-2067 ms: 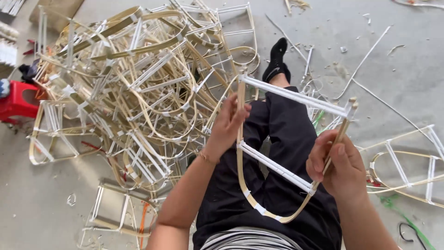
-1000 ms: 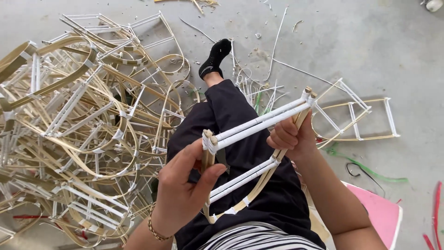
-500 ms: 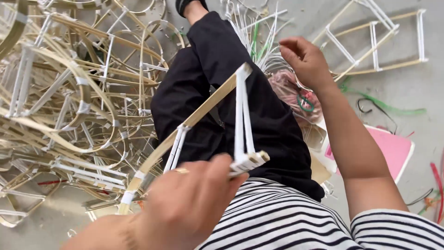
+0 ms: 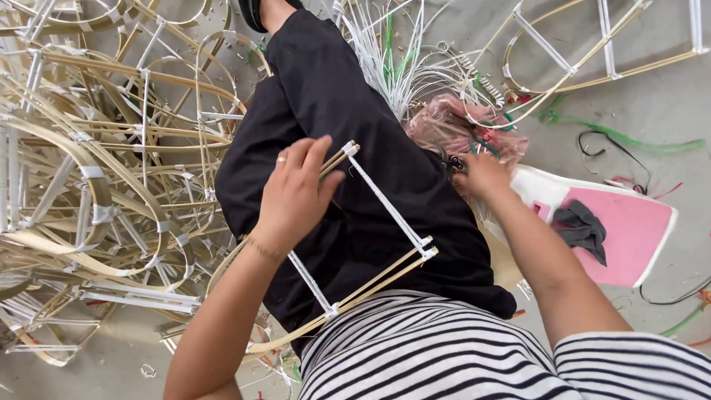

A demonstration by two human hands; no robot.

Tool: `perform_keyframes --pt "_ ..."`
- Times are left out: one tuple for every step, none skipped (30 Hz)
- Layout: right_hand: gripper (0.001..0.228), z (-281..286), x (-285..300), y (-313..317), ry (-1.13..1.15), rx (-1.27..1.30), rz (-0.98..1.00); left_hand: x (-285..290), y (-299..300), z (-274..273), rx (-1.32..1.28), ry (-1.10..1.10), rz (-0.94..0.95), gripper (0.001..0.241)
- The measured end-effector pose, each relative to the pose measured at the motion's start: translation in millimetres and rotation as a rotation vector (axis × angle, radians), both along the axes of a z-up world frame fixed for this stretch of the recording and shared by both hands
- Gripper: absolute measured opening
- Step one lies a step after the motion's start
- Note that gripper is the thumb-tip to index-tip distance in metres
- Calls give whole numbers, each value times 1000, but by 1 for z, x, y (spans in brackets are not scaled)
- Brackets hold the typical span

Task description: Assembling and trimming curved bamboo frame components for furniture or objects.

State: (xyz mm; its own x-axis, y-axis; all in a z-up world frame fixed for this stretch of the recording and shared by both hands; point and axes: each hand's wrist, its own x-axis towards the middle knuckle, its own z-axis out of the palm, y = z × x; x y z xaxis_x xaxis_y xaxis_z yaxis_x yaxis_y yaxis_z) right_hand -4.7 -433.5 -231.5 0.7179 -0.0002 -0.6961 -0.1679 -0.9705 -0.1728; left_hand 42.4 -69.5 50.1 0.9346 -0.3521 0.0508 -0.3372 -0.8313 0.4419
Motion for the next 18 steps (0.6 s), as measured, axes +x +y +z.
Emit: perform_keyframes --pt "51 -4 -7 2 -3 3 -3 2 1 -20 3 -3 -3 47" --pt "60 -9 -14 4 -23 -14 34 5 3 -39 101 160 34 37" --pt "70 -12 -21 6 -44 -35 69 8 5 -58 196 323 68 28" --pt "70 -25 -20 1 -47 -35 63 10 5 -63 197 319 62 28" --pt "64 -36 -24 -5 -33 -14 19 9 5 -66 160 395 60 22" --pt "57 -47 -28 -10 -19 8 -25 8 5 -69 123 471 57 21" --pt "57 -56 -35 -15 -21 10 -25 9 0 -64 125 469 58 21" --pt "49 -64 -43 -18 -8 29 -42 10 -5 -57 21 379 37 23" --pt "40 -73 -39 -23 -9 48 -51 14 -9 -50 -85 273 21 28" --pt "40 -71 -39 -24 -26 50 -44 13 -12 -59 -84 256 27 28" --pt "38 -69 -39 -26 -80 50 -8 10 -14 -69 -14 318 26 24" --pt "36 -68 -40 -27 -135 49 28 7 -16 -79 56 381 26 22" --pt "36 -64 -41 -29 -143 50 37 8 -9 -76 55 373 35 22" --pt "37 -61 -43 -31 -208 58 84 8 -2 -73 6 345 65 19" --pt "39 -58 -37 -35 -283 65 134 12 3 -70 -44 307 97 17" --pt "39 -56 -28 -47 -301 65 146 17 17 -65 -46 288 108 17" --pt "37 -54 -22 -57 -334 93 174 20 32 -59 -134 274 156 14" --pt "36 -51 -16 -67 -367 121 202 23 48 -53 -222 259 203 13"
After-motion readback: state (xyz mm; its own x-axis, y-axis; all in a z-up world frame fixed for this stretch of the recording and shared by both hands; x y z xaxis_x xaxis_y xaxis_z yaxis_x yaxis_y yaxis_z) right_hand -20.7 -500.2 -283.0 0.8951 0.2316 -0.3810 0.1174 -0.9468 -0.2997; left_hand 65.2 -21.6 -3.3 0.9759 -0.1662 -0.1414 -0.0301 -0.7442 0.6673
